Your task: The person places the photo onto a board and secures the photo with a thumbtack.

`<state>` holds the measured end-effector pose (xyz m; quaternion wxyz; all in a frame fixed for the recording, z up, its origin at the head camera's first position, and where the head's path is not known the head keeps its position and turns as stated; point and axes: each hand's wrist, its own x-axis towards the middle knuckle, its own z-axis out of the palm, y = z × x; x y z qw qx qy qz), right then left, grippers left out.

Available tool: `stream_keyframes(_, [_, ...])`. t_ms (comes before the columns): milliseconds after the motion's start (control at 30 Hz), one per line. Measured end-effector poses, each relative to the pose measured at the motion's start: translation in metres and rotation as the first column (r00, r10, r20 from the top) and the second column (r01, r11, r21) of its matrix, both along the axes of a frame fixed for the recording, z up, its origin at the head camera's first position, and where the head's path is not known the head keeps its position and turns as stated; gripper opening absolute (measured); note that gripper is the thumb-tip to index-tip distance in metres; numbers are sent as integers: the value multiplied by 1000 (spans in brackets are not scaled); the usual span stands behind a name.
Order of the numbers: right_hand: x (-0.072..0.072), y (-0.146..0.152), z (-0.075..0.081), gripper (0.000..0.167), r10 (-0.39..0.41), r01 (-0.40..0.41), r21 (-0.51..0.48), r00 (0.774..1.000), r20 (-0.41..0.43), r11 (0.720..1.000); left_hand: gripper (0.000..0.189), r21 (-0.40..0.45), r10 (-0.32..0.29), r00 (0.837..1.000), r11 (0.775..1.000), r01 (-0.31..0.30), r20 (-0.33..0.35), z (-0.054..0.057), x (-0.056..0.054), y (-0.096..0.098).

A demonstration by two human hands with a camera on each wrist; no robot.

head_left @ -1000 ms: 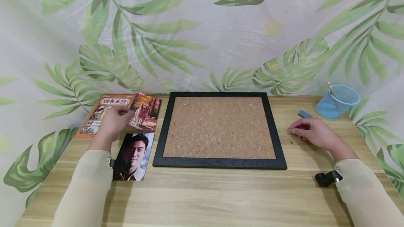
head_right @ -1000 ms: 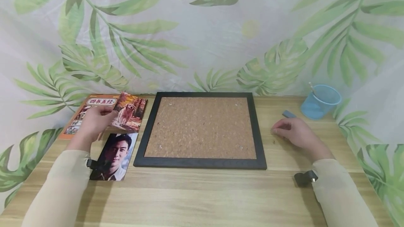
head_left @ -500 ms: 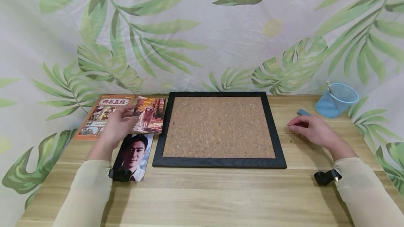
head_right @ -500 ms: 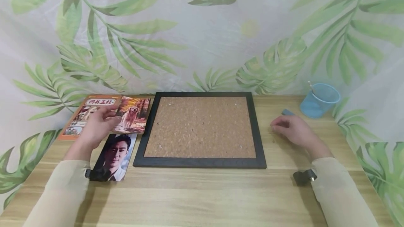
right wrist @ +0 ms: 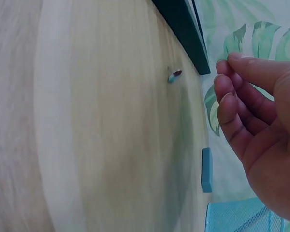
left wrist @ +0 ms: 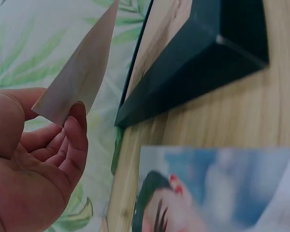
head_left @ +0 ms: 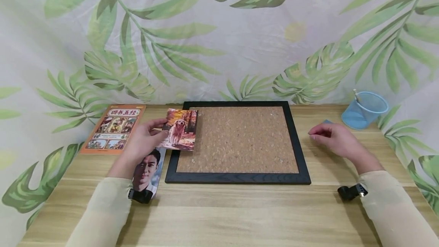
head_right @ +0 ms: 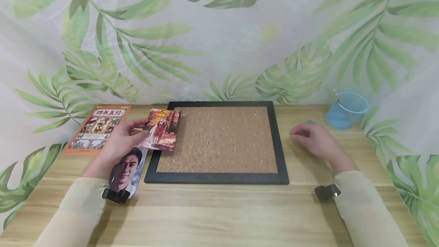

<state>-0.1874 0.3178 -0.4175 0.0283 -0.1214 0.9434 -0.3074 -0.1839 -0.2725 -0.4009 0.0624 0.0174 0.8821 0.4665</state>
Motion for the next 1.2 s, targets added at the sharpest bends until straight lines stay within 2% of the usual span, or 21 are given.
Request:
stream_keyframes(267, [-1,-12,7,18,7,-7,1,1000,8,1000,62,6,-72,997,997,72,-5,0,-2,25])
stream_keyframes(433, [-4,-21,8,18,27,-27,-8,1000,0,1000,63,18,-102,995,995,102,17,-3,-4,38])
stream_keyframes(667, [-7,-36,10,14,58,-59,-41,998,-16,997,62,-14,-139,990,990,140,18,-11,-9,53])
stream_keyframes(833, [-9,-49,14,14,91,-91,-76,996,1,993,61,-3,-169,985,986,169,24,-14,-13,66])
stream_keyframes(1033, [-15,-67,16,14,119,-118,-84,993,14,990,61,-16,-186,982,982,187,12,-19,-15,78])
stream_keyframes(1200, [-19,-84,17,13,157,-157,-75,988,-4,985,58,-58,-201,980,978,200,-7,-22,-19,83])
